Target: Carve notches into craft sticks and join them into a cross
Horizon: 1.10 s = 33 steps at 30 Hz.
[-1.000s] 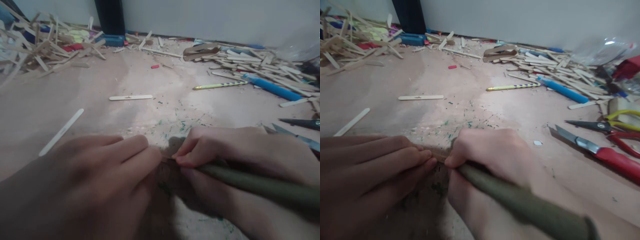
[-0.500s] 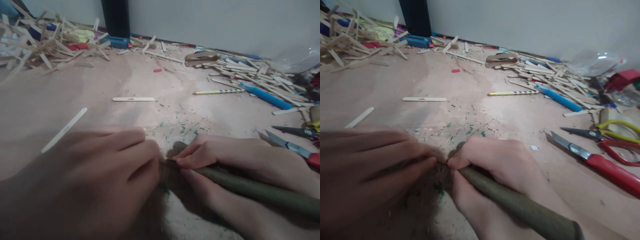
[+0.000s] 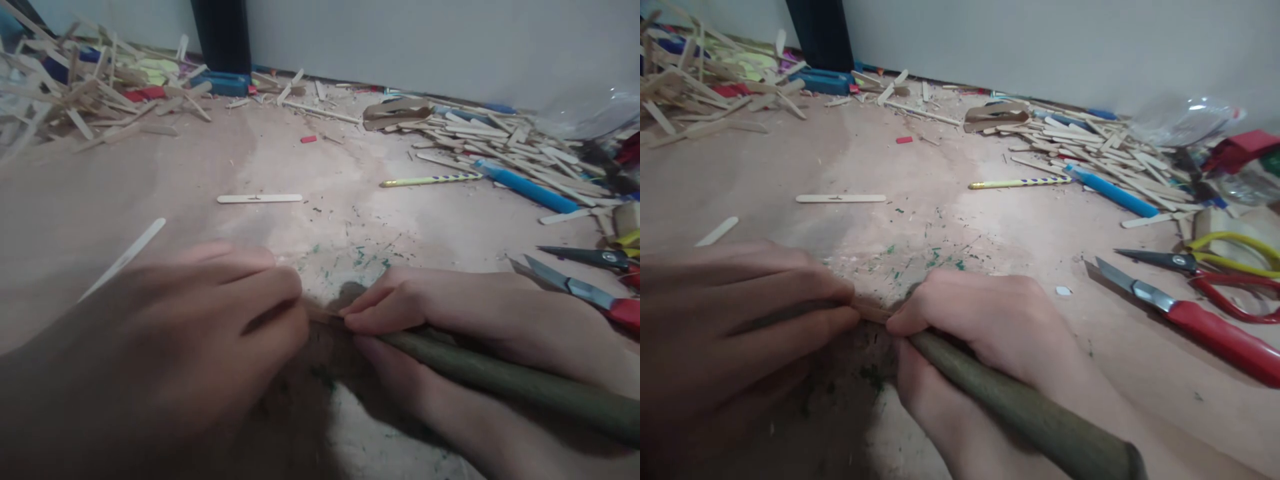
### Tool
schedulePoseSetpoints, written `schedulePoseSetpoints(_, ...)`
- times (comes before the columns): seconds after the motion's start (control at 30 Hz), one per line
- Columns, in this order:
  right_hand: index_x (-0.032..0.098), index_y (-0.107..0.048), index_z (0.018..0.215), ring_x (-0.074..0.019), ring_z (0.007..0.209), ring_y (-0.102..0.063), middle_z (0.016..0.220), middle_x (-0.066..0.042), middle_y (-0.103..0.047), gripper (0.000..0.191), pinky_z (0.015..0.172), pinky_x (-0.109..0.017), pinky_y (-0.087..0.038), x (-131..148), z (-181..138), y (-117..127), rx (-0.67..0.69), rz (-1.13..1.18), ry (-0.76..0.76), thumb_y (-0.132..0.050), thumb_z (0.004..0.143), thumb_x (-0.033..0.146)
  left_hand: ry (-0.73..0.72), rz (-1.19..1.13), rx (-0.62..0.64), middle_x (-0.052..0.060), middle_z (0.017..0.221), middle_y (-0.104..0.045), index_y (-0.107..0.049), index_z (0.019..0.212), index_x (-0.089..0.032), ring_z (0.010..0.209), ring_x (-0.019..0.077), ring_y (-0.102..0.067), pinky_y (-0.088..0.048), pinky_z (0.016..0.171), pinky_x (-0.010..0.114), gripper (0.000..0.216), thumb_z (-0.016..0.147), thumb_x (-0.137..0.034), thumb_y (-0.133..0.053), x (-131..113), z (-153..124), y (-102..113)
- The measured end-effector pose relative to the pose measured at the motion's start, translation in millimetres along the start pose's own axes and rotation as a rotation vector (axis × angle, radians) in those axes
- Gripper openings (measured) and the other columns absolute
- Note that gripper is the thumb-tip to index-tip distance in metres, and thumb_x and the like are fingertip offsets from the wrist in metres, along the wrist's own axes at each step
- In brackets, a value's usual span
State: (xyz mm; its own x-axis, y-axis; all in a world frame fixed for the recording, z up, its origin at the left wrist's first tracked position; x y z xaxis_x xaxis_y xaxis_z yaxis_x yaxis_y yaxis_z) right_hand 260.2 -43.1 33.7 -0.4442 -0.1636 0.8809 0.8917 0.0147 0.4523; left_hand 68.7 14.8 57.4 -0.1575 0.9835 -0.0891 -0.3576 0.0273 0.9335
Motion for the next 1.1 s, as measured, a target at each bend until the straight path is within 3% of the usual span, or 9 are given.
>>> schedulePoseSetpoints(0.1,0.034,-0.098,0.109,-0.0255,0.074,-0.085,0.092,-0.005,-0.089,0.004,0.059,-0.031,-0.071,-3.2,8.5,0.2,-0.051,-0.067,-0.04,-0.098,0.109,0.038,0.042,-0.015,0.048,-0.002,0.104,-0.084,-0.063,0.103,-0.031,0.08,0.0229,-0.072,-0.054,0.077,0.047,0.039,0.132,-0.023,-0.038,6.6,1.8,-2.9)
schedulePoseSetpoints(0.17,0.033,-0.098,0.108,-0.0297,0.079,-0.086,0.089,-0.007,-0.087,0.014,0.06,-0.035,-0.073,1.0,17.2,-2.6,-0.032,-0.101,-0.062,-0.105,0.102,0.043,0.059,-0.027,0.073,-0.003,0.105,-0.083,-0.064,0.102,-0.031,0.08,0.0222,-0.071,-0.051,0.074,0.044,0.035,0.126,-0.018,-0.041,10.7,2.7,-4.8)
schedulePoseSetpoints(0.4,0.034,-0.097,0.108,-0.0317,0.083,-0.088,0.086,-0.006,-0.085,0.018,0.06,-0.035,-0.073,13.7,22.2,0.6,-0.035,-0.14,-0.032,-0.107,0.098,0.047,0.105,-0.057,0.076,-0.002,0.101,-0.084,-0.067,0.096,-0.031,0.082,0.0223,-0.072,-0.047,0.071,0.041,0.037,0.123,-0.02,-0.044,11.5,6.7,-2.5)
schedulePoseSetpoints(0.5,0.033,-0.096,0.105,-0.0294,0.083,-0.09,0.092,-0.006,-0.09,0.003,0.057,-0.032,-0.07,5.1,14.0,0.2,-0.026,-0.096,-0.027,-0.095,0.105,0.036,0.139,-0.09,0.084,-0.002,0.106,-0.087,-0.069,0.099,-0.031,0.084,0.0223,-0.073,-0.047,0.071,0.042,0.037,0.122,-0.019,-0.043,8.7,6.2,-3.6)
schedulePoseSetpoints(0.67,0.027,-0.092,0.107,-0.0214,0.072,-0.089,0.098,-0.004,-0.096,0.025,0.052,-0.031,-0.064,7.6,9.5,4.2,0.028,-0.004,0.041,-0.067,0.113,0.026,0.089,-0.216,0.045,-0.005,0.112,-0.09,-0.071,0.11,-0.032,0.092,0.0173,-0.081,-0.059,0.079,0.036,0.036,0.114,-0.008,-0.045,1.5,6.1,-4.5)
schedulePoseSetpoints(0.73,0.026,-0.092,0.112,-0.0227,0.081,-0.093,0.1,-0.004,-0.096,0.025,0.059,-0.03,-0.069,8.8,10.5,4.8,0.084,-0.041,0.008,-0.067,0.116,0.026,0.068,-0.238,0.06,-0.006,0.115,-0.09,-0.071,0.111,-0.032,0.105,0.0159,-0.087,-0.064,0.088,0.033,0.04,0.109,-0.003,-0.044,-1.4,6.6,-5.5)
schedulePoseSetpoints(0.8,0.026,-0.092,0.114,-0.0226,0.088,-0.095,0.098,-0.003,-0.094,0.024,0.063,-0.028,-0.071,9.5,11.5,4.5,0.114,-0.06,-0.015,-0.069,0.118,0.024,0.058,-0.23,0.06,-0.004,0.115,-0.091,-0.071,0.108,-0.032,0.107,0.0172,-0.087,-0.064,0.085,0.033,0.039,0.109,-0.002,-0.045,-3.4,7.0,-4.4)
schedulePoseSetpoints(0.97,0.027,-0.088,0.103,-0.013,0.067,-0.082,0.087,0.003,-0.088,0.021,0.055,-0.024,-0.059,8.9,11.3,2.7,-0.008,0.03,0.055,-0.073,0.117,0.021,0.126,-0.048,0.049,0.0,0.112,-0.09,-0.07,0.096,-0.03,0.086,0.0215,-0.078,-0.051,0.072,0.043,0.038,0.118,-0.01,-0.046,0.8,5.5,-2.7)
schedulePoseSetpoints(1.1,0.028,-0.085,0.102,-0.0111,0.064,-0.08,0.085,0.005,-0.087,0.019,0.057,-0.023,-0.06,7.3,11.3,0.9,-0.018,0.06,0.068,-0.075,0.115,0.019,0.091,-0.119,0.038,-0.001,0.117,-0.092,-0.072,0.1,-0.03,0.094,0.0213,-0.083,-0.06,0.082,0.042,0.037,0.113,-0.007,-0.046,-1.0,5.2,-2.8)
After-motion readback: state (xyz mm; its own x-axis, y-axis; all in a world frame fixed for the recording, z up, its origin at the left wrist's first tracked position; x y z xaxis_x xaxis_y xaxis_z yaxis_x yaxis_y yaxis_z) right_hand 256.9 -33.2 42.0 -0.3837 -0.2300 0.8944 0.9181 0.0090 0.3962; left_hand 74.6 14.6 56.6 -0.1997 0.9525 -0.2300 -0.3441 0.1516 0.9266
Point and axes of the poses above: each hand's wrist, its own z-axis towards the middle knuckle, its own y-axis out of the back of the hand, x = y × z, the point moved 8 cm from there along z, towards the middle knuckle
